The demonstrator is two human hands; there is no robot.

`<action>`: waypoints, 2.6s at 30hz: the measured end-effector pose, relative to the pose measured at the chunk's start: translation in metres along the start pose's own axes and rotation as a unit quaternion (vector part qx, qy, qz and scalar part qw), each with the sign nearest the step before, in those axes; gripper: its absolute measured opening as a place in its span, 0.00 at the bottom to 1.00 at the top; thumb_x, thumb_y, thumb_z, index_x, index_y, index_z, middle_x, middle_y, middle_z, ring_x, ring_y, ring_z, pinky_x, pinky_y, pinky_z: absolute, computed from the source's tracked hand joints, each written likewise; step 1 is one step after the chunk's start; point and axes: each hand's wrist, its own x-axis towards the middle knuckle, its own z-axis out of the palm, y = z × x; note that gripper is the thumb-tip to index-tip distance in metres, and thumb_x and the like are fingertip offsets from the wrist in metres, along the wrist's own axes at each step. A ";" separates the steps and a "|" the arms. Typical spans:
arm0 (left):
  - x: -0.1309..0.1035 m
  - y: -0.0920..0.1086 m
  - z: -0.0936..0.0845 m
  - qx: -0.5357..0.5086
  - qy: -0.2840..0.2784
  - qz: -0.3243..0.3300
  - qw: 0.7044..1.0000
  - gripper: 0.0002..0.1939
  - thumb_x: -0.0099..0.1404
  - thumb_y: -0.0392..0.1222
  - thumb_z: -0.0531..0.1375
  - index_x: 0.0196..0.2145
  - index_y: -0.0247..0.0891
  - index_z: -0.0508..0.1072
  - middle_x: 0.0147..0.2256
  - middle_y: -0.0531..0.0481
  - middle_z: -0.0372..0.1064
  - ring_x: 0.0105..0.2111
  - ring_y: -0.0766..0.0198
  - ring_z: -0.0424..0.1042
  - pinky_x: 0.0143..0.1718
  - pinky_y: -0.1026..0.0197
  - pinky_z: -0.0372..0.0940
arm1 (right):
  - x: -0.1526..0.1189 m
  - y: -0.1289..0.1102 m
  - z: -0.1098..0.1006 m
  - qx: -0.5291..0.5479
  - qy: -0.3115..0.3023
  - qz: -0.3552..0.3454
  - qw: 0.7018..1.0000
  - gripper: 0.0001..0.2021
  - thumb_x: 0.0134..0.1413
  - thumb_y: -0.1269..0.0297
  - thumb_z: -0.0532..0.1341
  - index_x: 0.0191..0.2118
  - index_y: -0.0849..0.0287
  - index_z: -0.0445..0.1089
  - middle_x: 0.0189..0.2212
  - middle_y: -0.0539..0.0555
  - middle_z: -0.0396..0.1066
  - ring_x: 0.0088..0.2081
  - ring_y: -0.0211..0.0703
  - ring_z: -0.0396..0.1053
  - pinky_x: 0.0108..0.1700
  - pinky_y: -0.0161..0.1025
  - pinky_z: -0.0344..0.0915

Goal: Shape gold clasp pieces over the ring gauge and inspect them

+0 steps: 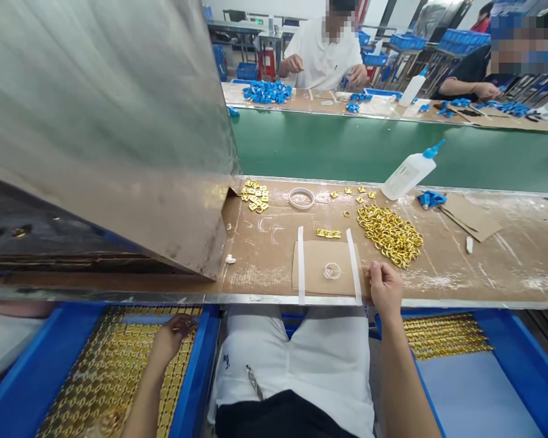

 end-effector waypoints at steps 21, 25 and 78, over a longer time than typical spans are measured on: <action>-0.036 0.207 0.034 -0.368 -0.078 0.184 0.908 0.10 0.64 0.48 0.61 0.32 0.38 0.69 0.30 0.49 0.71 0.30 0.63 0.69 0.33 0.63 0.64 | -0.002 0.003 -0.003 -0.040 -0.017 -0.026 0.999 0.31 0.60 0.33 0.53 0.21 0.55 0.64 0.16 0.50 0.64 0.21 0.41 0.62 0.27 0.38 0.57; -0.027 0.234 0.044 -0.344 -0.134 0.232 0.900 0.08 0.70 0.45 0.56 0.41 0.38 0.70 0.41 0.44 0.75 0.38 0.61 0.72 0.41 0.60 0.67 | 0.000 0.006 -0.003 -0.034 -0.009 -0.023 0.999 0.31 0.61 0.33 0.53 0.21 0.55 0.63 0.16 0.49 0.64 0.20 0.40 0.60 0.25 0.38 0.57; -0.046 0.250 0.069 -0.256 -0.158 0.476 0.827 0.11 0.72 0.42 0.60 0.48 0.34 0.75 0.32 0.47 0.74 0.31 0.63 0.72 0.33 0.63 0.69 | -0.054 -0.032 0.013 0.185 -0.095 0.110 0.972 0.15 0.59 0.53 0.67 0.47 0.57 0.76 0.31 0.53 0.77 0.29 0.42 0.74 0.30 0.36 0.72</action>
